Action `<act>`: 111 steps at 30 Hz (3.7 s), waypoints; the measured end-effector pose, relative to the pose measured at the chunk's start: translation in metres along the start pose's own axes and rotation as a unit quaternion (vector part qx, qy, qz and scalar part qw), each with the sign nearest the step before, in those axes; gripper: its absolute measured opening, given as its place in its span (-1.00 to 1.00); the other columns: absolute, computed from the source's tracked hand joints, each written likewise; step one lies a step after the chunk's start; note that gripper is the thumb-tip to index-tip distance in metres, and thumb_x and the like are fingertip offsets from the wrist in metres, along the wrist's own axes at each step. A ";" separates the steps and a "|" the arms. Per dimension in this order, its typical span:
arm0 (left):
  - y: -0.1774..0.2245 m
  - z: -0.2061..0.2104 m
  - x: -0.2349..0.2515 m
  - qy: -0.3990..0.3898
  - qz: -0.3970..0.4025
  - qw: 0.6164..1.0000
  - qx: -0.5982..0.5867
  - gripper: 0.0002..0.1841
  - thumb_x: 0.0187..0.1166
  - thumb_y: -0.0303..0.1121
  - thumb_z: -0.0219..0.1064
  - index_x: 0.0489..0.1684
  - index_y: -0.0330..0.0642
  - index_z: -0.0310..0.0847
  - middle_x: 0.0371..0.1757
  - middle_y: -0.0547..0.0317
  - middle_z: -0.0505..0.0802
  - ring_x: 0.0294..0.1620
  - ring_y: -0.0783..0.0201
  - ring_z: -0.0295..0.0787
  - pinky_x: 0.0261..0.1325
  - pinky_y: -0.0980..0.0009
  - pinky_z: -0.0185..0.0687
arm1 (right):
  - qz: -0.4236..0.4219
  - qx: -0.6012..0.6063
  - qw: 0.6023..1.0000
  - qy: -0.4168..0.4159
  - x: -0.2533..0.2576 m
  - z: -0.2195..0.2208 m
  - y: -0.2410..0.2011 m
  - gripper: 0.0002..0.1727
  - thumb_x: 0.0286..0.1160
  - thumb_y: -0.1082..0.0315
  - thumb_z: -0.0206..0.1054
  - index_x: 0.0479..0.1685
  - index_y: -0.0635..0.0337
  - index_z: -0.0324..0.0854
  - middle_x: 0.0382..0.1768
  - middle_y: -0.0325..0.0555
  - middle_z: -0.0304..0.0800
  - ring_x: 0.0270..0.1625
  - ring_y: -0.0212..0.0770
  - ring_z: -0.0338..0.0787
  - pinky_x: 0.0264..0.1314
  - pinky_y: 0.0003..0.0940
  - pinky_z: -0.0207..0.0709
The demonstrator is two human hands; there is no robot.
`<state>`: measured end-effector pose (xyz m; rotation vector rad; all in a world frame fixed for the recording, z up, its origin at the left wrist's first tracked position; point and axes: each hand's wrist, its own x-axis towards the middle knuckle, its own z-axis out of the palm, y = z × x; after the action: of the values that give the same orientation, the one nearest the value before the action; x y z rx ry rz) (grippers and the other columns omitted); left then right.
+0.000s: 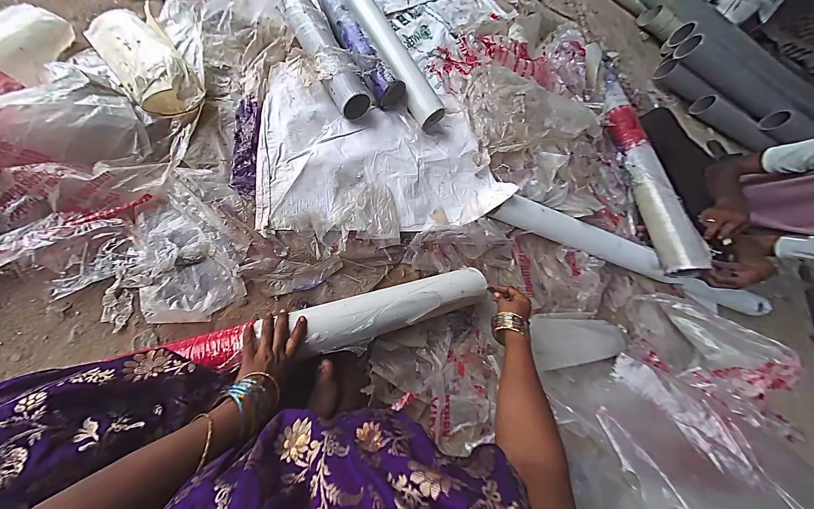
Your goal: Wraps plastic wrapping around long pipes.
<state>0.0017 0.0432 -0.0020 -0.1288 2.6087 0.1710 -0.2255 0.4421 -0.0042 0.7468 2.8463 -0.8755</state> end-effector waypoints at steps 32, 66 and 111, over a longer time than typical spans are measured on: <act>0.004 0.000 0.001 -0.019 -0.018 1.000 0.014 -0.18 0.63 -0.62 0.16 0.94 -0.18 -0.15 0.82 -0.59 0.11 0.85 -0.53 -0.05 0.70 -0.51 -0.14 | -0.046 0.032 0.998 0.041 -0.028 0.012 0.001 -0.59 0.59 0.40 0.42 0.32 0.48 0.65 0.24 0.40 0.76 0.34 0.21 0.72 0.53 0.05 0.41; 0.002 -0.005 0.002 -0.051 -0.014 0.999 -0.003 -0.18 0.66 -0.63 0.11 0.95 -0.16 -0.23 0.85 -0.58 0.01 0.87 -0.52 -0.15 0.72 -0.51 -0.18 | -0.105 -0.039 0.991 0.079 -0.065 0.011 -0.008 -0.77 0.50 0.43 0.48 0.04 0.34 0.86 0.12 0.41 0.77 0.27 0.29 0.72 0.45 0.14 0.45; 0.005 -0.003 -0.006 -0.049 -0.009 0.999 -0.003 -0.20 0.68 -0.62 0.09 0.95 -0.17 -0.22 0.83 -0.60 0.04 0.87 -0.53 -0.16 0.72 -0.51 -0.22 | -0.208 -0.070 0.975 0.037 -0.069 0.019 0.022 -0.82 0.47 0.54 0.41 -0.06 0.32 0.86 0.31 0.44 0.66 0.37 0.46 0.61 0.44 0.42 0.31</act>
<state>0.0044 0.0476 0.0039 -0.1417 2.5080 0.1746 -0.1558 0.4179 -0.0172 0.1681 3.1474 -0.6813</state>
